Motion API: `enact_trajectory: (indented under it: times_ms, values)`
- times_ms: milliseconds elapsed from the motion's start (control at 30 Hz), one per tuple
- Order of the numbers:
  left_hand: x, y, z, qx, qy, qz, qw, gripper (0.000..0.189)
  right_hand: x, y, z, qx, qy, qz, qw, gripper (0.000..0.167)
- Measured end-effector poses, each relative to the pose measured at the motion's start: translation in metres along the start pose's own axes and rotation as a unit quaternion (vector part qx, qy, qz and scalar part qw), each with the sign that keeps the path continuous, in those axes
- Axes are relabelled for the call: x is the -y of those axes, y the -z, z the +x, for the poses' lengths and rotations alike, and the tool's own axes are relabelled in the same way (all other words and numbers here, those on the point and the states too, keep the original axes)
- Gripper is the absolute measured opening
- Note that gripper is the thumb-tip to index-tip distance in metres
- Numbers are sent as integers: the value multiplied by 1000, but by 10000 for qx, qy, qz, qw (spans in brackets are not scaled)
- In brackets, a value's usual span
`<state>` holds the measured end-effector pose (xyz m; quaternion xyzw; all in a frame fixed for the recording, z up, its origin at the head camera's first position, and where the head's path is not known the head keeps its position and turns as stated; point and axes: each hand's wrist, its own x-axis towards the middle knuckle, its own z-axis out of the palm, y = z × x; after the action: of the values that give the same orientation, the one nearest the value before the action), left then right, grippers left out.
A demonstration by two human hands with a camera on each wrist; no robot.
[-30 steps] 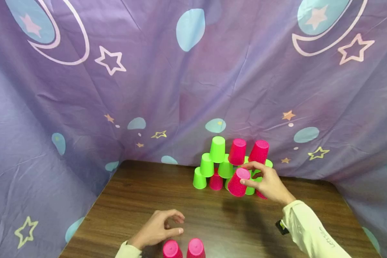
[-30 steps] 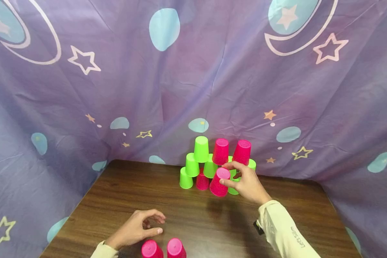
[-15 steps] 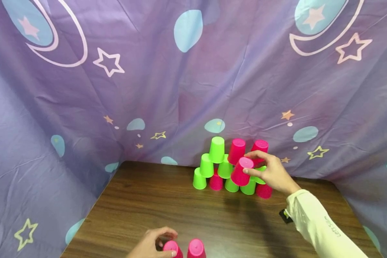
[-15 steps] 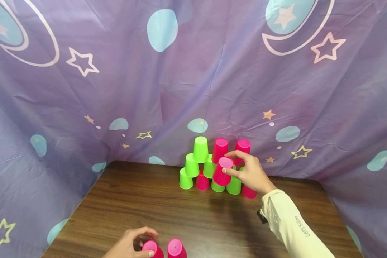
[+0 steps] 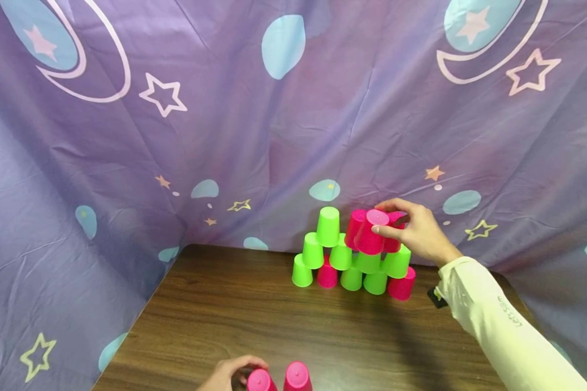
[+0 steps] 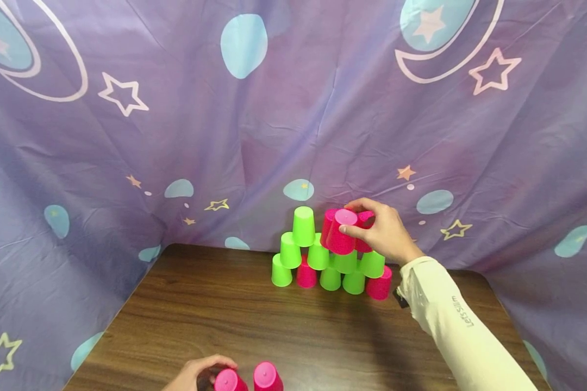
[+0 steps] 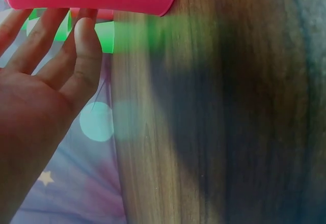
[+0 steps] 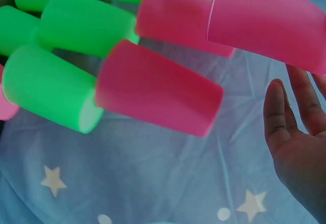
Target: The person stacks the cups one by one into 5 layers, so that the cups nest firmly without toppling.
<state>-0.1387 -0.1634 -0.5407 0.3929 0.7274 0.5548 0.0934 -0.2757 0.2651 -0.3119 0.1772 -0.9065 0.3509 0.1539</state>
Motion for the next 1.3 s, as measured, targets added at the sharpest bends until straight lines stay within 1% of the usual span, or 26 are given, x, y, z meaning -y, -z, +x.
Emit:
enact_trajectory:
  times_ms: [67,133,233,333,400,467,567,633,867,1000,1100,1200,1300]
  values:
    - [0,-1,-1,67,54,-190,9998,46,2,5,5,7,-33,41,10000,41]
    - [0,-2,-1,84,97,-277,9995,46,3,10,10,-24,-66,99,9999,41]
    - [1,-2,-2,63,52,-234,9997,47,5,20,16,-84,-138,227,9996,43]
    - [4,-2,-2,22,-138,-128,9998,48,7,27,21,-191,-256,265,9991,43]
    - [6,-1,-3,-3,-280,-50,9996,47,7,31,23,-231,-266,244,9991,43]
    - [8,1,-5,-26,-356,2,9994,46,7,33,25,-286,-229,204,9991,42]
    - [9,2,-7,-60,-365,43,9993,45,5,36,29,-337,-74,183,9992,43]
    - [8,2,-8,-99,-339,67,9994,45,2,37,33,-383,-66,134,9992,42]
    - [1,1,-7,-381,-328,226,9985,48,-6,36,39,-483,-534,-131,9973,44]
    - [-4,4,-5,-571,-535,430,9960,53,-8,36,40,-479,-622,-214,9967,47]
    - [-8,6,-4,-661,-604,583,9943,54,-8,35,41,-415,-665,-213,9967,51]
    - [-13,7,-3,-723,-516,575,9944,52,-9,34,43,-369,-718,-200,9965,53]
    - [-19,8,-1,-865,-409,579,9937,52,-9,33,45,-359,-739,-197,9964,51]
